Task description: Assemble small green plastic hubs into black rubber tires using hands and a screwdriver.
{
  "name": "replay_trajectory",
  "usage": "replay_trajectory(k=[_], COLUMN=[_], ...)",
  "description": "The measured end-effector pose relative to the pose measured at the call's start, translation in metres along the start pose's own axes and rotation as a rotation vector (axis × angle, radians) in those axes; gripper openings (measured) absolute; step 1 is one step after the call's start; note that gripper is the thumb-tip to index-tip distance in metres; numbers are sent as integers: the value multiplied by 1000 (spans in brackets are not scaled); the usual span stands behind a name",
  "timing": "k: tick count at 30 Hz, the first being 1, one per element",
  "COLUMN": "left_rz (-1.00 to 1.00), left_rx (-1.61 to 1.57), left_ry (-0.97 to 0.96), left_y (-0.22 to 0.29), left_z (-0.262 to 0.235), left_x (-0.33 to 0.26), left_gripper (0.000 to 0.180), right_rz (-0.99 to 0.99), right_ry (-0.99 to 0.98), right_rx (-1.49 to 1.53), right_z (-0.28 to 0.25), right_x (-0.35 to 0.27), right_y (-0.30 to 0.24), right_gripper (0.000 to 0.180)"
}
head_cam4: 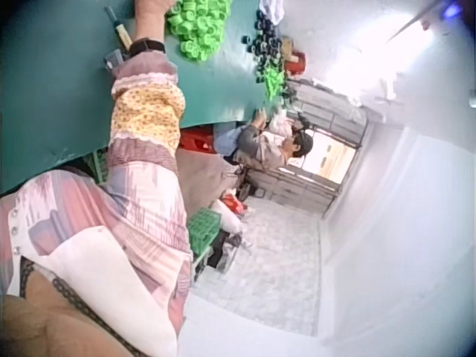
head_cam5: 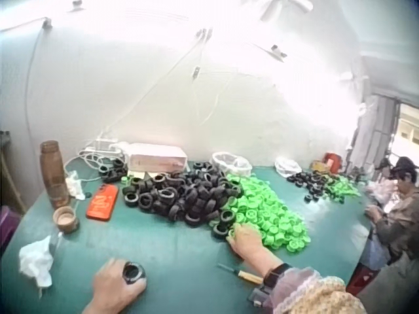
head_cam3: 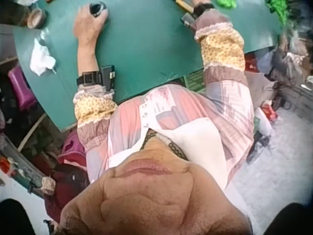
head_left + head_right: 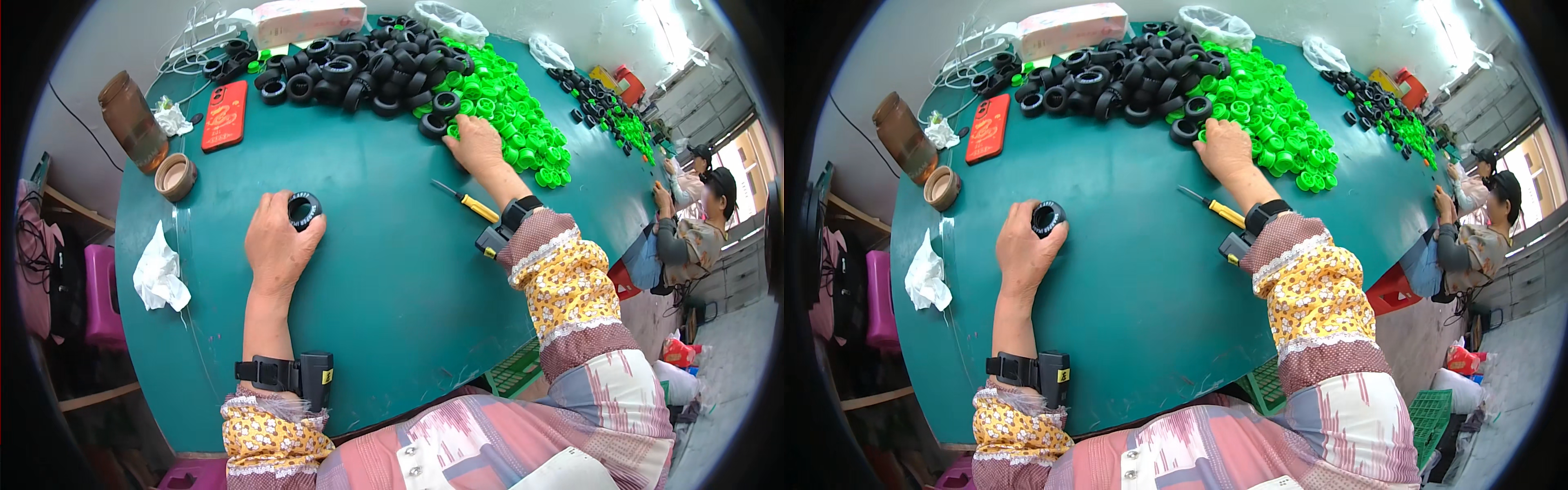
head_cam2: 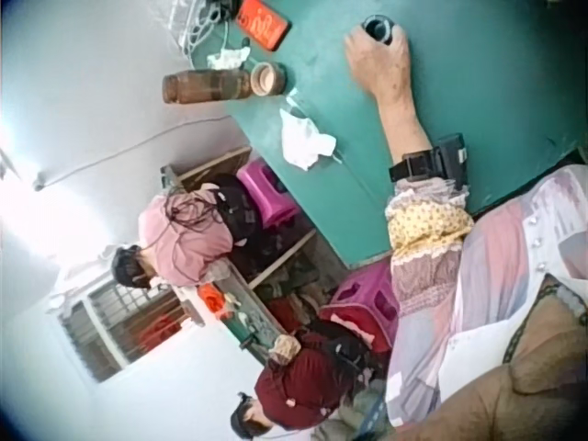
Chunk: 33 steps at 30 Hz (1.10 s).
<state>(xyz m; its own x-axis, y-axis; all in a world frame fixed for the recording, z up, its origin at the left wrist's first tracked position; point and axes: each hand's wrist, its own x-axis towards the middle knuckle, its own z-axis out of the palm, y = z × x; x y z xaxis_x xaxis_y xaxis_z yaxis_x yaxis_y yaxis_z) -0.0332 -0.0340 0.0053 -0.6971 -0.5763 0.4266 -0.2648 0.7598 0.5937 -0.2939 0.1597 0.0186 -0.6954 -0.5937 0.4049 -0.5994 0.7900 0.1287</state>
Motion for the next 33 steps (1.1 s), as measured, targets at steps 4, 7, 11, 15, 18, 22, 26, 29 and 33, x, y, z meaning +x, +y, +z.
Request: replay_trajectory(k=[4,7,11,15,18,22,26,29,33], left_rz=[-72,-243,-378,-429,-590,-634,-613,-503,-508], left_rx=[-204,-596,-894,-990,-1117,-1207,-1142,-1075,-1094], left_ry=[-39,-155,-342,-353,-239,-244,-263,-339,-345], left_y=[-6,8,12,20,22,20,24,25,21], left_z=[4,3,-5,-5,-3,-5,-7,2,5], left_x=[3,10,0,-15,-25,-30,-28,-22,-17], left_gripper=[36,37,38,38,37,38,36,33,30], right_rz=[9,88,89,129,20,42,-27,-60,-184], right_ry=[-31,116,117,179,279,35,-66,22,108], right_rx=[-50,287,626,615,358,138,50,110,580], right_z=[-5,-15,-37,-21,-23,-13,-3,-2,-31], right_x=[5,-5,-34,-52,-50,-40,-30,-24,-31], right_y=[5,9,-37,-32,-16,-8,-10,-11,-47], right_gripper=[28,21,17,21,25,42,41,34,21])
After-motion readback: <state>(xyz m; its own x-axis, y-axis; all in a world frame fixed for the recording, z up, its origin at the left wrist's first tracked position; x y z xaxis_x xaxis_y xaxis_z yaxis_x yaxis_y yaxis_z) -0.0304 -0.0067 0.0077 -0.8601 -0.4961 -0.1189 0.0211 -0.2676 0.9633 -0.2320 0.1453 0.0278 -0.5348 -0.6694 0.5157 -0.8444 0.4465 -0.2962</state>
